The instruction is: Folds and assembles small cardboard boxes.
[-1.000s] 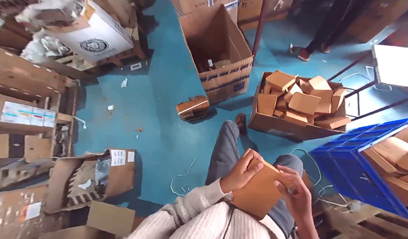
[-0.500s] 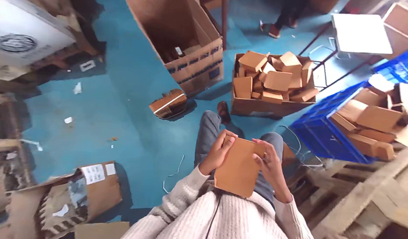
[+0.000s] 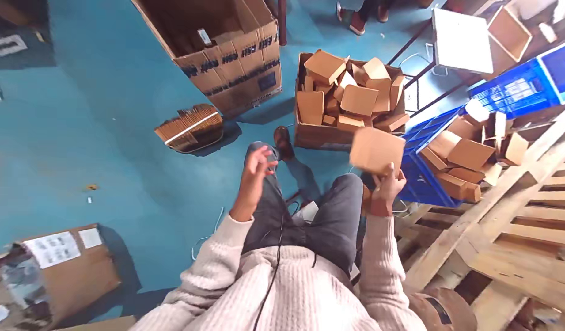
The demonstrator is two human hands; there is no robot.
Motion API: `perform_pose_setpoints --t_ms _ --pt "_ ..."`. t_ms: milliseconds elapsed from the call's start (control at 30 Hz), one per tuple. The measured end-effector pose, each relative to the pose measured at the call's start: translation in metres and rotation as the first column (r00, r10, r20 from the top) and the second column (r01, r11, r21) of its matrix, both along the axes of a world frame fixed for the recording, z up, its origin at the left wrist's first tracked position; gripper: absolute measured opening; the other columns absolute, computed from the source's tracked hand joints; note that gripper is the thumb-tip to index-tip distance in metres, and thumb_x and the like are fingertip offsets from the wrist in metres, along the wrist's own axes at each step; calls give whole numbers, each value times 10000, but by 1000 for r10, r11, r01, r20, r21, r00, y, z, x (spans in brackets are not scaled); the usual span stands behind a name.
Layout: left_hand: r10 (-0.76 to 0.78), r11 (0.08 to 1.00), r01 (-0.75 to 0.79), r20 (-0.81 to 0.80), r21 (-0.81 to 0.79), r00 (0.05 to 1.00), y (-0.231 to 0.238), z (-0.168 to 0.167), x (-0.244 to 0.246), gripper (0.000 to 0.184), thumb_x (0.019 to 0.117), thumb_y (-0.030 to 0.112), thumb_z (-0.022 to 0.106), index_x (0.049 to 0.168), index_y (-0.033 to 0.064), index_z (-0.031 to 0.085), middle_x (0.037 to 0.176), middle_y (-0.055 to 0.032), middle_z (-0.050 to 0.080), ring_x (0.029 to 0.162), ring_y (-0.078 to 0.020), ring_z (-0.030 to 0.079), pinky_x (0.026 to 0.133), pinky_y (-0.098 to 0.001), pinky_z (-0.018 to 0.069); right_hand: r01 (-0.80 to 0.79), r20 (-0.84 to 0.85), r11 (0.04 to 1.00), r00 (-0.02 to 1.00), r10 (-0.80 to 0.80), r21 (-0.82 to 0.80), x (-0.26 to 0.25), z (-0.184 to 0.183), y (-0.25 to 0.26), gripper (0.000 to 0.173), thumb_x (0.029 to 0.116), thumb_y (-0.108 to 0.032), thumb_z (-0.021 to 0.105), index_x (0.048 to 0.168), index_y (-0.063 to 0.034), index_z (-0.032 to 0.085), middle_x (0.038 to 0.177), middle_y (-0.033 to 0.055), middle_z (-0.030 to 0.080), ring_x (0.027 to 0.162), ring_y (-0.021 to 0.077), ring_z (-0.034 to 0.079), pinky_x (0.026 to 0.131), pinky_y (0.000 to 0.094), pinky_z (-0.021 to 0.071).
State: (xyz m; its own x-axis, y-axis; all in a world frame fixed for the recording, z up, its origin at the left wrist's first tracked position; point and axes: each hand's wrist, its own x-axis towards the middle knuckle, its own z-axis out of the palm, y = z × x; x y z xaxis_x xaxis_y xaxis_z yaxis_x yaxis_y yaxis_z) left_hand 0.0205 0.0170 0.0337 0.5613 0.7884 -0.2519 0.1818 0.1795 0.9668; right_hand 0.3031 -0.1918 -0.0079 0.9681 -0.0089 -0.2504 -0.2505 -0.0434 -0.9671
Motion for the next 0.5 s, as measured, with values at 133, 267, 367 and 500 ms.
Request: perform_pose_setpoints --t_ms 133,267,367,500 --pt "246 964 -255 -109 -76 963 30 -11 -37 484 1092 280 251 1440 -6 426 1336 -127 607 1059 -165 674 867 -328 558 289 67 938 957 -282 -190 99 -62 9 639 956 -180 714 1405 115 368 1227 298 554 1032 336 648 857 411 591" --pt "368 925 -380 -225 -10 902 37 -38 -88 473 1076 289 315 1414 -14 449 1325 -94 615 1033 -127 676 835 -301 565 268 151 835 963 -223 -481 159 -67 45 703 897 -287 768 1399 103 467 1337 323 541 1233 376 564 1016 419 487" --pt "467 868 -497 -326 -8 822 30 -50 -112 438 1073 298 368 1374 2 488 1285 -70 640 995 -100 680 791 -266 560 246 173 752 969 -177 -611 198 -74 84 705 875 -334 765 1384 79 504 1392 318 505 1303 388 511 1058 407 458" --pt "504 830 -557 -395 -24 768 21 -59 -120 396 1076 282 377 1348 23 504 1261 -35 650 980 -88 682 786 -253 562 79 59 709 997 -52 -701 237 -106 133 860 849 -393 796 1481 48 416 1519 314 377 1393 391 427 1092 392 440"
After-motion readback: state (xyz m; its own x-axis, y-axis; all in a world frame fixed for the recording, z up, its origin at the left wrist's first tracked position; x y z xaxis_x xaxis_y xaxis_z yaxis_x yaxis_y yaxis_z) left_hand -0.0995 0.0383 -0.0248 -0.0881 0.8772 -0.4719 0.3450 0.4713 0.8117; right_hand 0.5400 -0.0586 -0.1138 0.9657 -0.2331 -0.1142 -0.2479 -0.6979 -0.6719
